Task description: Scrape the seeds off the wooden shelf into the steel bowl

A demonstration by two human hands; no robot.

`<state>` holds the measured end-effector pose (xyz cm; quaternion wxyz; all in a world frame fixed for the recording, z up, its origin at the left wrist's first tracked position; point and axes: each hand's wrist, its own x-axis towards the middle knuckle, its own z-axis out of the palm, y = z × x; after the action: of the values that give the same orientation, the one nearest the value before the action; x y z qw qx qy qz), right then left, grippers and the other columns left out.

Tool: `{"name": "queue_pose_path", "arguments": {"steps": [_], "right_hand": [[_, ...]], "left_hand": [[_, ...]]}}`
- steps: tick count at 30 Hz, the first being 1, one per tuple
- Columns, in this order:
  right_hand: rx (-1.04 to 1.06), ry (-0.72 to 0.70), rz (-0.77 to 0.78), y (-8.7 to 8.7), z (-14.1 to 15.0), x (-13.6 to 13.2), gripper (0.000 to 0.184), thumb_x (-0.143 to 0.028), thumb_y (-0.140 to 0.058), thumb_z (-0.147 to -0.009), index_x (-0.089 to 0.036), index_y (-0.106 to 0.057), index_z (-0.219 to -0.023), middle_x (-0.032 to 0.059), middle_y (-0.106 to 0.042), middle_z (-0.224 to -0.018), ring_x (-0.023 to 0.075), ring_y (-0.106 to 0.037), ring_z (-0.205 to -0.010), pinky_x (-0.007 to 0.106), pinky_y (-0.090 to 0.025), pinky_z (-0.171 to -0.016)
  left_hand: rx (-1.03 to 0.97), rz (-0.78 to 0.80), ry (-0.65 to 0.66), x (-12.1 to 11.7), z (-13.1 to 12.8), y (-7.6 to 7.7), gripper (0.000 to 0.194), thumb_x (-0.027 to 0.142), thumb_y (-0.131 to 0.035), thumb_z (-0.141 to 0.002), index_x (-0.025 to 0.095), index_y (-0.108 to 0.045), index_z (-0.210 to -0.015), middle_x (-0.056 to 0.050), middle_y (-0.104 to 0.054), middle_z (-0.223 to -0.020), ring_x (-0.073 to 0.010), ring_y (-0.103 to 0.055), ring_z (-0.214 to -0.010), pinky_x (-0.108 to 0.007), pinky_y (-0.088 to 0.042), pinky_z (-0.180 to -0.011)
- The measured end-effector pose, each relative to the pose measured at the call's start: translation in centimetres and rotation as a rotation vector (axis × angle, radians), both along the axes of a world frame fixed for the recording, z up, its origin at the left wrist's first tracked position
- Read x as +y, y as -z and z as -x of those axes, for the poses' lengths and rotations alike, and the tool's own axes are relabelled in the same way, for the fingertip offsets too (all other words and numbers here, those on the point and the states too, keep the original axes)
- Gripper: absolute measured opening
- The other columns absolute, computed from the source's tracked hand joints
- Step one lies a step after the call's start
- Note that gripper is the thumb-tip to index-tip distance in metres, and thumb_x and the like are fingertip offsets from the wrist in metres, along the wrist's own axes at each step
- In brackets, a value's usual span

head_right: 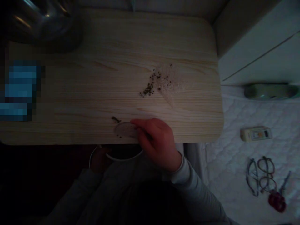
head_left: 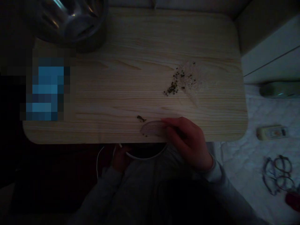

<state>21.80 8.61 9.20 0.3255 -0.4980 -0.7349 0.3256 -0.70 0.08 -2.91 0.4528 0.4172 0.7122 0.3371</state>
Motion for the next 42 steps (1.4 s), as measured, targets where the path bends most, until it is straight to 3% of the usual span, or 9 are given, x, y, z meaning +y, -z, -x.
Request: {"name": "queue_pose_path", "arguments": {"steps": [7,13,16,18,21,23,31,37,42], "right_hand": [[-0.095,-0.113,-0.059,-0.2,0.1,0.2,0.023,-0.013,-0.050,-0.079,-0.018,-0.058,-0.100,0.0015,-0.066,-0.076,0.0130,-0.056,-0.069,0.029,-0.042,-0.064],[-0.023,-0.268,-0.065,-0.5,-0.4,-0.2,0.023,-0.012,-0.049,-0.078,-0.019,-0.058,-0.097,-0.0002,-0.064,-0.070,0.0118,-0.055,-0.065,0.028,-0.042,-0.061],[0.056,-0.195,0.016,-0.5,-1.0,-1.1,0.027,-0.011,-0.050,-0.077,-0.022,-0.056,-0.102,-0.0001,-0.064,-0.074,0.0114,-0.057,-0.068,0.026,-0.046,-0.061],[0.087,-0.040,0.077,-0.3,-1.3,-1.6,0.030,-0.012,-0.051,-0.077,-0.024,-0.056,-0.104,0.0007,-0.065,-0.083,0.0130,-0.060,-0.075,0.027,-0.049,-0.064],[0.124,0.197,0.123,-0.1,-1.3,-2.0,0.030,-0.016,-0.053,-0.078,-0.027,-0.056,-0.106,0.0006,-0.066,-0.090,0.0151,-0.062,-0.081,0.029,-0.051,-0.069],[0.134,0.263,0.126,-0.1,-1.0,-1.8,0.030,-0.017,-0.054,-0.077,-0.027,-0.056,-0.106,0.0000,-0.066,-0.091,0.0146,-0.062,-0.082,0.029,-0.052,-0.071],[0.059,0.164,0.086,-0.8,0.9,-1.7,0.033,-0.016,-0.054,-0.077,-0.025,-0.054,-0.108,0.0008,-0.068,-0.091,0.0140,-0.063,-0.080,0.028,-0.053,-0.070],[0.001,0.160,0.108,-0.5,1.4,-2.1,0.032,-0.018,-0.053,-0.077,-0.025,-0.053,-0.108,0.0013,-0.068,-0.090,0.0131,-0.064,-0.073,0.026,-0.053,-0.064],[-0.045,0.234,0.094,-0.3,0.9,-2.2,0.032,-0.018,-0.054,-0.077,-0.024,-0.054,-0.108,0.0022,-0.068,-0.090,0.0135,-0.064,-0.073,0.027,-0.054,-0.066]], "left_hand": [[-0.013,0.048,-0.013,0.2,-0.1,-1.1,0.010,0.027,-0.066,-0.043,0.024,-0.061,-0.051,-0.003,-0.063,-0.070,-0.0291,-0.057,-0.084,-0.044,-0.043,-0.081],[-0.110,0.151,-0.141,-0.2,-0.7,-4.0,0.007,0.028,-0.062,-0.050,0.024,-0.057,-0.046,-0.002,-0.061,-0.055,-0.0277,-0.059,-0.080,-0.042,-0.045,-0.078],[-0.114,0.249,-0.169,-0.8,-0.9,-5.4,0.014,0.033,-0.058,-0.055,0.025,-0.055,-0.043,-0.002,-0.060,-0.051,-0.0273,-0.061,-0.073,-0.043,-0.047,-0.073],[-0.058,0.338,-0.172,-1.3,-0.7,-5.8,0.015,0.036,-0.058,-0.055,0.024,-0.059,-0.046,-0.004,-0.063,-0.056,-0.0295,-0.061,-0.077,-0.046,-0.046,-0.075],[-0.010,0.374,-0.126,-2.3,-0.1,-5.8,0.019,0.040,-0.061,-0.052,0.023,-0.067,-0.059,-0.007,-0.067,-0.079,-0.0332,-0.057,-0.093,-0.049,-0.040,-0.087],[-0.033,0.330,-0.118,-2.7,0.2,-5.7,0.027,0.044,-0.061,-0.052,0.024,-0.069,-0.067,-0.008,-0.067,-0.090,-0.0330,-0.055,-0.100,-0.048,-0.036,-0.093],[-0.050,0.342,-0.264,-2.3,-0.3,-5.8,0.036,0.052,-0.060,-0.050,0.025,-0.069,-0.072,-0.006,-0.069,-0.088,-0.0317,-0.058,-0.095,-0.047,-0.039,-0.091],[-0.099,0.325,-0.217,-3.6,0.7,-4.6,0.032,0.045,-0.060,-0.057,0.027,-0.069,-0.081,-0.004,-0.063,-0.106,-0.0319,-0.051,-0.107,-0.046,-0.035,-0.096],[-0.072,0.341,-0.191,-3.7,0.9,-4.3,0.031,0.044,-0.060,-0.058,0.027,-0.070,-0.082,-0.005,-0.063,-0.104,-0.0322,-0.052,-0.105,-0.048,-0.034,-0.096]]}}
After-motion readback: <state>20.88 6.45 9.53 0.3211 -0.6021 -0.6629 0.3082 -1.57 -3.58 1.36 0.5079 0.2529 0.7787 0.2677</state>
